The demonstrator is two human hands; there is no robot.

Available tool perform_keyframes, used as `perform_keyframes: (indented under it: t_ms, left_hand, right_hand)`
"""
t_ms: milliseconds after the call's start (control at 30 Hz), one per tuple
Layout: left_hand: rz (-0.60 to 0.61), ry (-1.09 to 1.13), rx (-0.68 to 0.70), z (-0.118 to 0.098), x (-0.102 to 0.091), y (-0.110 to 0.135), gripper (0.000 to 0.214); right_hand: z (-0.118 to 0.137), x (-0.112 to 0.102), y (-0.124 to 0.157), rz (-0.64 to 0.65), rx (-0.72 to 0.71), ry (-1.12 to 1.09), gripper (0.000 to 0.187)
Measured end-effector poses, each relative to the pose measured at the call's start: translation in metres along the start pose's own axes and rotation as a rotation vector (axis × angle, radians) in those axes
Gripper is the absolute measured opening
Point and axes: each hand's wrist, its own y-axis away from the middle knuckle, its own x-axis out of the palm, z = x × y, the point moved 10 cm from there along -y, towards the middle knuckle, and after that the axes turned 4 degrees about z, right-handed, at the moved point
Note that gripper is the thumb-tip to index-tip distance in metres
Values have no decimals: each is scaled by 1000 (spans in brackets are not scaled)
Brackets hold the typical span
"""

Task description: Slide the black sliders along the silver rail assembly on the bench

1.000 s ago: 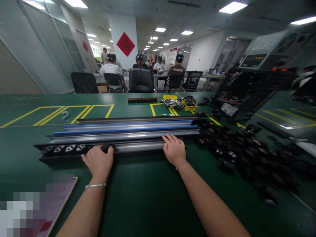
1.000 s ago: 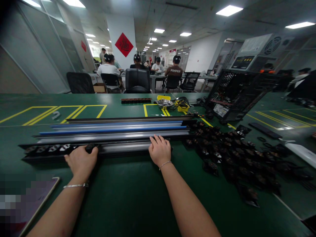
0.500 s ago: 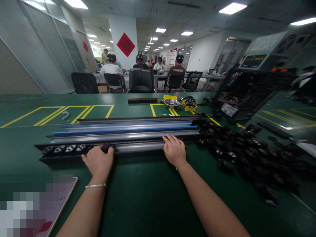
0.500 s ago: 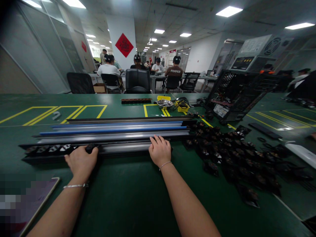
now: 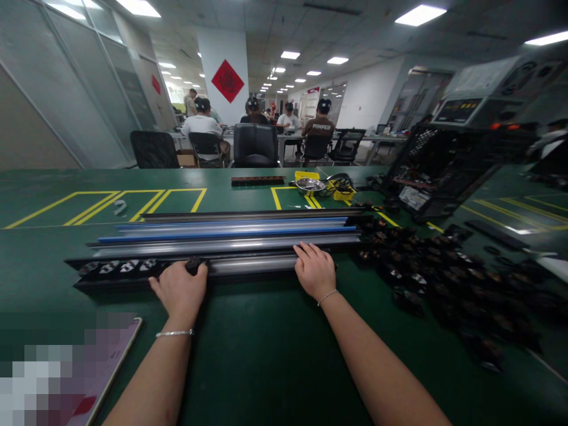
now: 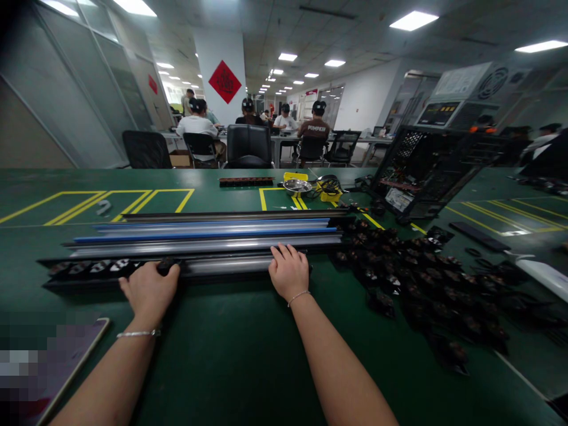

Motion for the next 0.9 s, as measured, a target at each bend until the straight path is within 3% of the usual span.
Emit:
perform_keyframes:
  t_ms: [900]
  left_hand:
    - [43,-11,49,-10,2,1,43]
  right_hand:
    - [0,0,0,1,-1,4,42]
